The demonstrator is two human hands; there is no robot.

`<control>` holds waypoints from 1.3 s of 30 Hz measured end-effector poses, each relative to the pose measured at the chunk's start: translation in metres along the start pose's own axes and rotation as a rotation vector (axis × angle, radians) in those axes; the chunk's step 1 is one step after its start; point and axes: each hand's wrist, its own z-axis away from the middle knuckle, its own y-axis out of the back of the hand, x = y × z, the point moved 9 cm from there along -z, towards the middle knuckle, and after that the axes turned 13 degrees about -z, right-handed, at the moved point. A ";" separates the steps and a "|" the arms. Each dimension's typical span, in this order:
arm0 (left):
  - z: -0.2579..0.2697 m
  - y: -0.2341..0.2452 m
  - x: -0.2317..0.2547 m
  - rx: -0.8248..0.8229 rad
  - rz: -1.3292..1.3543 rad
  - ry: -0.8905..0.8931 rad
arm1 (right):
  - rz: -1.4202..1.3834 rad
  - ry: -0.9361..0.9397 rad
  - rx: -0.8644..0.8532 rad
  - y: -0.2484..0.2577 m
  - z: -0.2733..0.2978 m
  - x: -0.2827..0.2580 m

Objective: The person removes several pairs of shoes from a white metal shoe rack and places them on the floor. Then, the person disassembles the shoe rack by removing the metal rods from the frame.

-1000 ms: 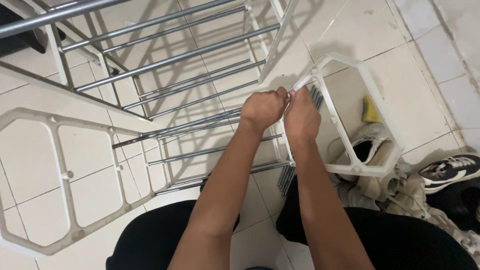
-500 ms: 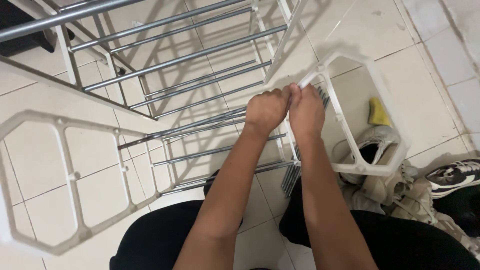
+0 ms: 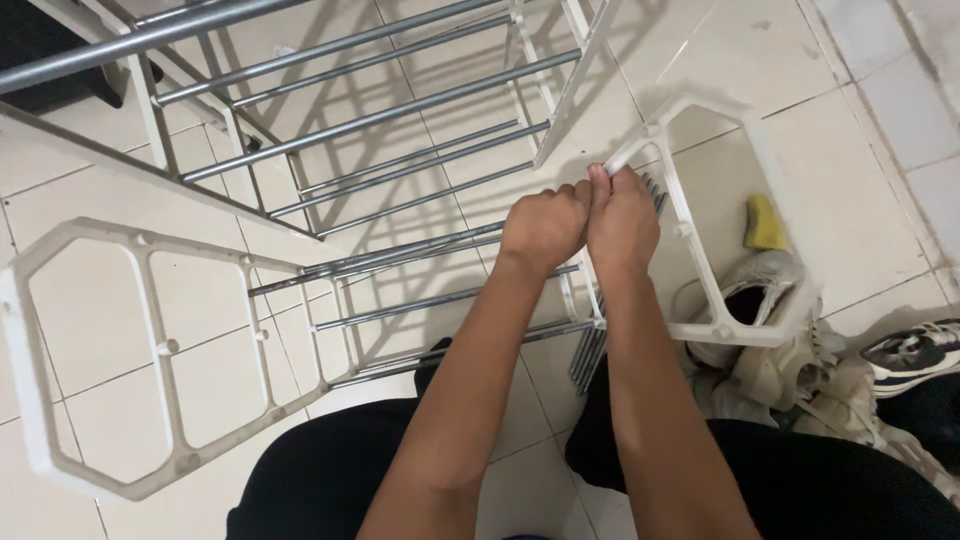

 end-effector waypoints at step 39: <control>0.149 0.107 -0.147 0.060 -0.076 0.383 | 0.499 0.619 -0.046 0.007 0.077 -0.088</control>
